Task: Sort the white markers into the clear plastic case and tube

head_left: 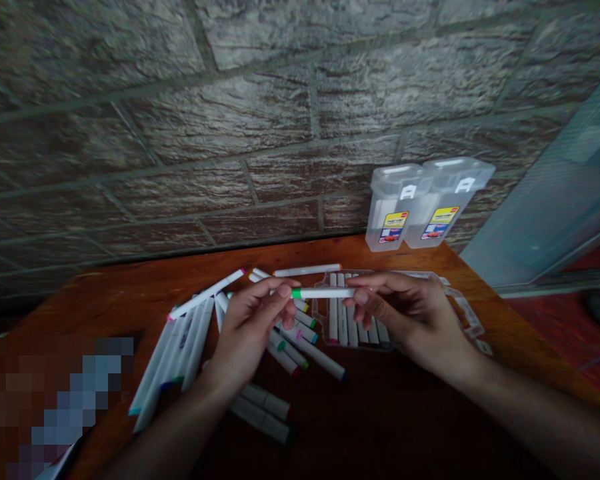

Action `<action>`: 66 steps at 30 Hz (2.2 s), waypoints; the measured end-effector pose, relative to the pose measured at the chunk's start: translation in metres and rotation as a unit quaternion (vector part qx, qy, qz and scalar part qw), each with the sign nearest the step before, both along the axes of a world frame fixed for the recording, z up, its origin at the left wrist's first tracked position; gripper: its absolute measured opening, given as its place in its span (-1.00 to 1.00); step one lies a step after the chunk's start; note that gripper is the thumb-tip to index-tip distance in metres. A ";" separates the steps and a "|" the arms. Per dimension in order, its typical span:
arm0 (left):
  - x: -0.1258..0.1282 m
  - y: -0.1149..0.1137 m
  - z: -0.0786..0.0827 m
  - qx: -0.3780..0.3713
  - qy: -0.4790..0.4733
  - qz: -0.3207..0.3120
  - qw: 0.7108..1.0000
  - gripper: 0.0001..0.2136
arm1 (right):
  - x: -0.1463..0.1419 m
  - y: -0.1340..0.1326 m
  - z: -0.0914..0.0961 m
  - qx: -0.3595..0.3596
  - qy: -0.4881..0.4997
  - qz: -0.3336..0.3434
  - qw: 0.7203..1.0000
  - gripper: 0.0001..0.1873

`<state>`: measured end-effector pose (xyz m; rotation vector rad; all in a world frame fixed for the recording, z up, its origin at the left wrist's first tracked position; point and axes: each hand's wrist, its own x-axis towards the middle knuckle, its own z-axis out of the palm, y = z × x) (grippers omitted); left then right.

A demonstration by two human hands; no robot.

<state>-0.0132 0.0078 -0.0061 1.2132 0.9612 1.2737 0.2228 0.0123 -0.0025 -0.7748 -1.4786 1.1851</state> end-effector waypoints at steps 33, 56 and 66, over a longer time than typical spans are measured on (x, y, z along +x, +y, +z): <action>-0.003 -0.007 -0.002 0.071 -0.014 -0.107 0.992 -0.66 | 0.000 0.014 0.000 -0.228 0.179 -0.017 0.957 -0.77; -0.001 0.001 -0.003 0.005 0.006 -0.020 1.000 -0.83 | 0.001 0.009 -0.002 -0.091 0.065 -0.039 0.993 -0.73; 0.000 -0.001 -0.001 0.003 0.017 -0.022 1.000 -0.81 | 0.001 0.011 -0.001 -0.094 0.073 -0.032 0.992 -0.74</action>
